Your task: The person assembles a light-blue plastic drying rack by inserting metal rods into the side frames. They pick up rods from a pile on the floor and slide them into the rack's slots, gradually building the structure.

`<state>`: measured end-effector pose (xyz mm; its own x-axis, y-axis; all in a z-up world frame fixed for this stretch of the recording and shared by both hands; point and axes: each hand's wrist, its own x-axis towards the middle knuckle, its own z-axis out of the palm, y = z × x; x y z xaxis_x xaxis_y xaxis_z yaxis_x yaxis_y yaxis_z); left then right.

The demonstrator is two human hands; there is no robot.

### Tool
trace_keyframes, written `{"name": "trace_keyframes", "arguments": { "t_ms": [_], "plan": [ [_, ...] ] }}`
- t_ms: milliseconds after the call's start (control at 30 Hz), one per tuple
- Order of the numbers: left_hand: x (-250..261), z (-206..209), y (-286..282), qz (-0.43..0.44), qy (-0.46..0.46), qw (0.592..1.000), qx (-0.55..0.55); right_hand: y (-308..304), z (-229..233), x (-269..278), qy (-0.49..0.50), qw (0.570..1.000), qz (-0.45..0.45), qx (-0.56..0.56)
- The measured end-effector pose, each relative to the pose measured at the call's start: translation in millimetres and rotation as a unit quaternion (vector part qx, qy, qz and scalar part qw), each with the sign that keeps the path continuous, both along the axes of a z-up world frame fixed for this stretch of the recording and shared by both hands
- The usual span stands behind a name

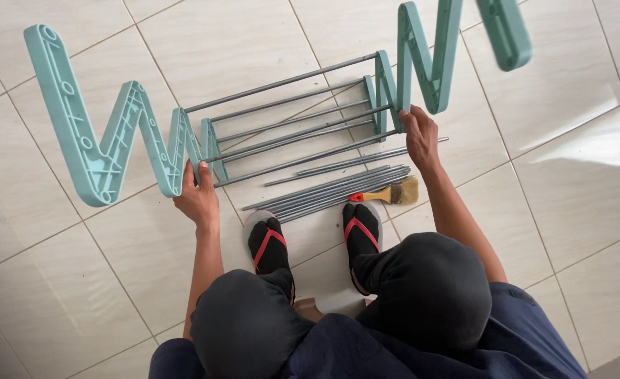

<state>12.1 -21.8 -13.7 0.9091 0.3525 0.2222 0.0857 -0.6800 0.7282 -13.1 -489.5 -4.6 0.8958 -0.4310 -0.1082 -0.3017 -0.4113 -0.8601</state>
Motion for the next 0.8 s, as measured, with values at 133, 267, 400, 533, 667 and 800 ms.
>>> {"name": "trace_keyframes", "arguments": {
  "t_ms": [133,267,400,533,667,800],
  "plan": [
    [0.4,3.3,-0.6,0.01,0.04,0.999,0.002,8.8,7.4,-1.4,-0.041,0.999,0.005,-0.007],
    [2.4,5.1,1.1,-0.024,0.01,0.999,0.03,10.2,13.4,0.0,-0.003,1.0,0.004,-0.027],
    [-0.3,-3.8,13.5,-0.061,0.02,0.998,0.026,-3.7,-6.8,-10.6,-0.07,0.996,0.052,0.019],
    [-12.8,-13.2,29.3,-0.062,0.021,0.998,0.005,-6.3,-45.2,-48.8,-0.102,0.992,-0.032,-0.062],
    [-45.2,-20.4,28.2,-0.071,0.075,0.995,0.013,19.2,-84.4,-98.1,0.032,0.959,0.098,-0.263],
    [-65.7,-34.8,27.1,-0.093,0.222,0.969,0.05,39.7,-104.4,-86.3,0.021,0.84,0.342,-0.421]
  ]
}}
